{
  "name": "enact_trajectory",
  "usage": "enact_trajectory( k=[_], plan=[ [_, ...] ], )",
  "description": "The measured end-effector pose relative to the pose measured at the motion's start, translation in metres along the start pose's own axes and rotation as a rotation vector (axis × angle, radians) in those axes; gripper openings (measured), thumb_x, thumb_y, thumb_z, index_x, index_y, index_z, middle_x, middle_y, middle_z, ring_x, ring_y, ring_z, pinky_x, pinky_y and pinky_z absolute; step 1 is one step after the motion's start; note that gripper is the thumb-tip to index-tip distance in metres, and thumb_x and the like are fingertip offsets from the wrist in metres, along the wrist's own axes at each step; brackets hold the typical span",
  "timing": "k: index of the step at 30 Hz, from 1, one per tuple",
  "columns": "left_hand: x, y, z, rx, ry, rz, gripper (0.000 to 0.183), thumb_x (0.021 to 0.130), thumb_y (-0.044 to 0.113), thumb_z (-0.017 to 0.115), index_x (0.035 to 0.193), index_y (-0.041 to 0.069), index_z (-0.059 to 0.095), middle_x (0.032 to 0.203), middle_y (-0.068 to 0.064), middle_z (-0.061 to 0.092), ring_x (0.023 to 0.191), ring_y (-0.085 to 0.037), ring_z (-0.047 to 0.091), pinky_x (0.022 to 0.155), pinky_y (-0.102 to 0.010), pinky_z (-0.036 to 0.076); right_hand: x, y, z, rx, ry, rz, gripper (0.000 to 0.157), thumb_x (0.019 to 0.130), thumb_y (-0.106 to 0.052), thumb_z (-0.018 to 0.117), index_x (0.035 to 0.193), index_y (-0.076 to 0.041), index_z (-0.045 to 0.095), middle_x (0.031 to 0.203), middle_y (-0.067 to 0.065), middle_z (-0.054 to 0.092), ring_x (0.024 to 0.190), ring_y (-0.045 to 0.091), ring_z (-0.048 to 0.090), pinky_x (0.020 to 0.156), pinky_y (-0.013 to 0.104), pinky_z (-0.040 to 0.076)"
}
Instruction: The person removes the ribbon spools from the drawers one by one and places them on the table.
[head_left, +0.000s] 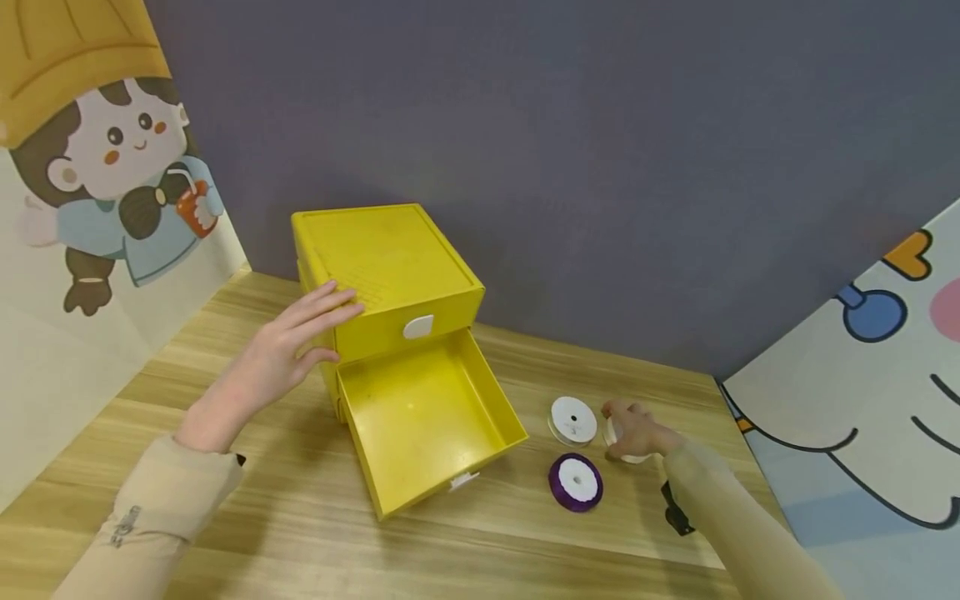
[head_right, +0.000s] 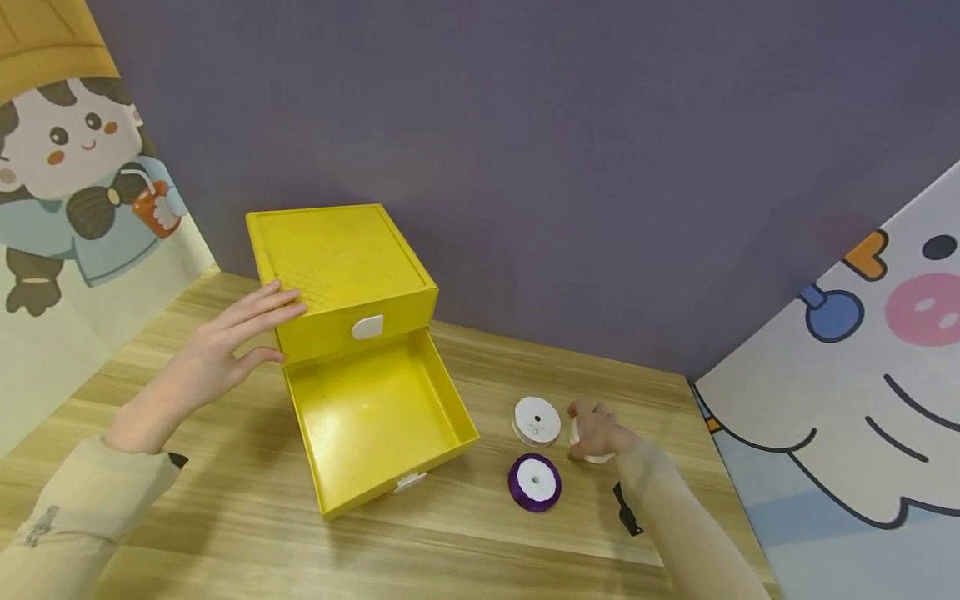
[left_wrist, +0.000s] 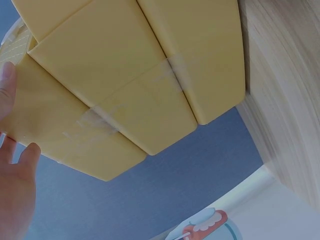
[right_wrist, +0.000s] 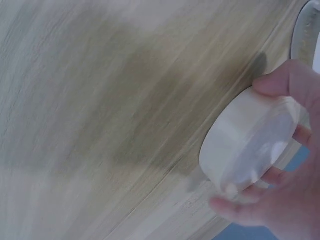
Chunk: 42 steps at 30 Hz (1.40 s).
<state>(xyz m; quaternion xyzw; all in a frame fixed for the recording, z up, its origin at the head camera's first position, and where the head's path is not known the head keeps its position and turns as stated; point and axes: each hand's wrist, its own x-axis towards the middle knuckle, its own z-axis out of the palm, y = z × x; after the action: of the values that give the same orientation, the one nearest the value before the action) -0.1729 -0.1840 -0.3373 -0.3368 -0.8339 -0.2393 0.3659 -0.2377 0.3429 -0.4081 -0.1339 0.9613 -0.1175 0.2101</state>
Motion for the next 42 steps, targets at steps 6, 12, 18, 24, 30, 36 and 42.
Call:
enact_trajectory(
  k=[6,12,18,24,30,36,42],
  plan=[
    [0.003,-0.001,0.0,-0.008,0.005,0.01,0.079,0.055,-0.013,0.082,0.128,0.003,0.059,0.134,-0.017,0.056,0.139,-0.026,0.041,0.111,-0.002,0.024,-0.006,-0.013,-0.014,-0.079,0.005,0.022,0.088,0.069,-0.017,0.075,0.142,0.001,0.029,0.14,0.046,0.022,0.129,0.069,0.013,0.095,0.086,0.023],
    [0.003,-0.001,0.0,0.0,0.004,0.012,0.08,0.054,-0.013,0.083,0.129,0.004,0.058,0.134,-0.017,0.056,0.139,-0.025,0.041,0.111,-0.001,0.024,-0.02,-0.036,-0.041,-0.196,0.028,0.016,0.083,0.074,-0.017,0.074,0.14,-0.001,0.027,0.136,0.046,0.021,0.125,0.069,0.02,0.09,0.086,0.029],
    [0.003,-0.002,-0.001,-0.009,0.023,0.024,0.079,0.054,-0.013,0.083,0.128,0.002,0.059,0.133,-0.017,0.057,0.139,-0.025,0.041,0.111,-0.003,0.025,-0.038,-0.062,-0.057,-0.177,0.129,-0.019,0.09,0.074,-0.018,0.078,0.145,-0.007,0.023,0.144,0.04,0.013,0.131,0.066,0.012,0.092,0.09,0.011],
    [0.003,-0.003,-0.002,-0.007,0.014,0.017,0.079,0.054,-0.013,0.082,0.128,0.002,0.059,0.134,-0.017,0.056,0.14,-0.024,0.039,0.111,-0.001,0.024,-0.052,-0.095,-0.062,-0.144,0.198,-0.043,0.094,0.074,-0.017,0.079,0.147,-0.012,0.02,0.149,0.037,0.008,0.135,0.061,0.007,0.095,0.088,0.003],
    [0.002,-0.002,-0.002,-0.009,0.015,0.011,0.079,0.054,-0.014,0.082,0.128,0.002,0.059,0.134,-0.018,0.056,0.141,-0.023,0.038,0.111,-0.001,0.024,-0.063,-0.133,-0.057,-0.182,0.255,-0.073,0.094,0.075,-0.017,0.08,0.148,-0.013,0.023,0.151,0.033,0.013,0.137,0.057,0.013,0.101,0.084,0.004],
    [0.001,-0.002,-0.001,-0.007,0.012,0.006,0.079,0.054,-0.013,0.082,0.128,0.002,0.059,0.134,-0.018,0.056,0.141,-0.023,0.038,0.11,0.0,0.023,-0.075,-0.165,-0.047,-0.204,0.299,-0.148,0.093,0.073,-0.016,0.081,0.149,-0.019,0.027,0.151,0.029,0.021,0.138,0.051,0.022,0.103,0.081,0.011],
    [0.0,-0.001,0.0,-0.01,0.009,0.0,0.079,0.054,-0.013,0.082,0.128,0.003,0.059,0.134,-0.017,0.056,0.141,-0.023,0.038,0.11,0.0,0.022,-0.09,-0.194,-0.037,-0.217,0.347,-0.247,0.089,0.072,-0.013,0.083,0.146,-0.018,0.034,0.151,0.026,0.024,0.138,0.048,0.025,0.102,0.079,0.018]
  ],
)
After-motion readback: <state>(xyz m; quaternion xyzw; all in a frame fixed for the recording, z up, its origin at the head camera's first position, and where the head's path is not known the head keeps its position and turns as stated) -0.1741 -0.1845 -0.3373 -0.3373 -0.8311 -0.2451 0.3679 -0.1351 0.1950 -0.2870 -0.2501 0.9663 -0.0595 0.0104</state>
